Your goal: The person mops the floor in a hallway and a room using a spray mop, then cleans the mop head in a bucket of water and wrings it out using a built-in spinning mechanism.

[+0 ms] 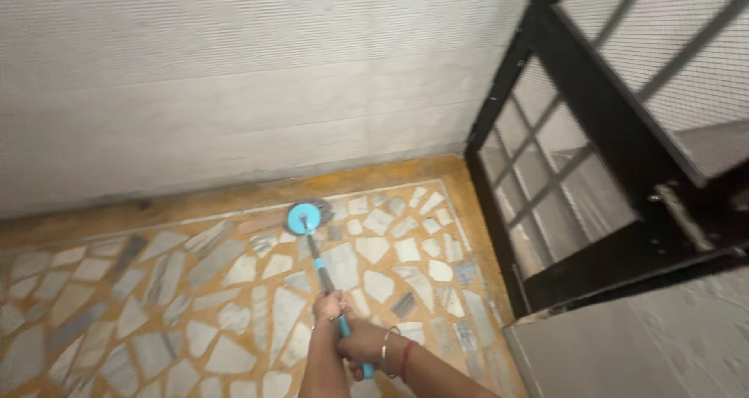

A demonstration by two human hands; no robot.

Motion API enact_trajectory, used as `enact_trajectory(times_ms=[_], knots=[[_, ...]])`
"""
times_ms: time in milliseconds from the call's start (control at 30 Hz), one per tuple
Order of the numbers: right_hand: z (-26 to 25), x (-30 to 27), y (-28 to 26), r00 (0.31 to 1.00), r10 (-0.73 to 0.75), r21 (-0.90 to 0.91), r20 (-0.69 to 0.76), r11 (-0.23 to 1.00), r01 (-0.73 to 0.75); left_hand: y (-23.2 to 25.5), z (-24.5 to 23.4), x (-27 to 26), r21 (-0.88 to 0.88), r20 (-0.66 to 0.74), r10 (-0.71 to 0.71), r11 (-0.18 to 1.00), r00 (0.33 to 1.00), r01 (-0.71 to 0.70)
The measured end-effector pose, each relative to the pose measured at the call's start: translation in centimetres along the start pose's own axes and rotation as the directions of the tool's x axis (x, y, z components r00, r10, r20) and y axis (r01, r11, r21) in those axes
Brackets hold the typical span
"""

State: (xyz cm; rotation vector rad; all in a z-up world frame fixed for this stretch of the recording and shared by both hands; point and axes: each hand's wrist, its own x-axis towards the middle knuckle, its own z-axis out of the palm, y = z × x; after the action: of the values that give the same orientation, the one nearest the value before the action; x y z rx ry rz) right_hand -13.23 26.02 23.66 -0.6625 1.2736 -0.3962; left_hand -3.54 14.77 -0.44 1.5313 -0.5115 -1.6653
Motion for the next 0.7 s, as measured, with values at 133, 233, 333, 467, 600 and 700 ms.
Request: enact_trajectory(times_ms=[133, 233, 333, 467, 600, 700], knots=[[6.5, 3.5, 1.3, 0.987, 0.070, -0.065, 0.144, 0.996, -0.061, 1.9, -10.2, -2.0, -0.058, -0.152, 0.022, 0.998, 0.988, -0.031], [11.0, 7.6, 5.9, 0.964, -0.142, -0.099, 0.223, 0.981, 0.168, 2.4, -16.2, -4.3, -0.079, -0.225, 0.031, 0.996, 0.974, -0.049], [14.1, 12.6, 11.9, 0.949, -0.246, -0.133, 0.197, 0.952, 0.274, 2.4, -20.3, -6.9, -0.086, -0.321, 0.011, 0.995, 0.947, -0.041], [14.9, 13.9, 15.4, 0.904, -0.399, -0.173, 0.154, 0.890, 0.422, 2.0, -20.4, -9.4, -0.182, -0.331, -0.119, 0.981, 0.936, 0.060], [9.7, 10.3, 13.6, 0.970, -0.186, 0.268, 0.158, 0.953, 0.139, 0.2, -16.2, -8.2, 0.150, -0.309, -0.061, 0.982, 0.949, 0.112], [3.1, 3.9, 10.6, 0.991, -0.024, 0.384, 0.129, 0.923, -0.028, -1.7, -9.1, -6.9, 0.331, -0.275, -0.009, 0.938, 0.961, 0.103]])
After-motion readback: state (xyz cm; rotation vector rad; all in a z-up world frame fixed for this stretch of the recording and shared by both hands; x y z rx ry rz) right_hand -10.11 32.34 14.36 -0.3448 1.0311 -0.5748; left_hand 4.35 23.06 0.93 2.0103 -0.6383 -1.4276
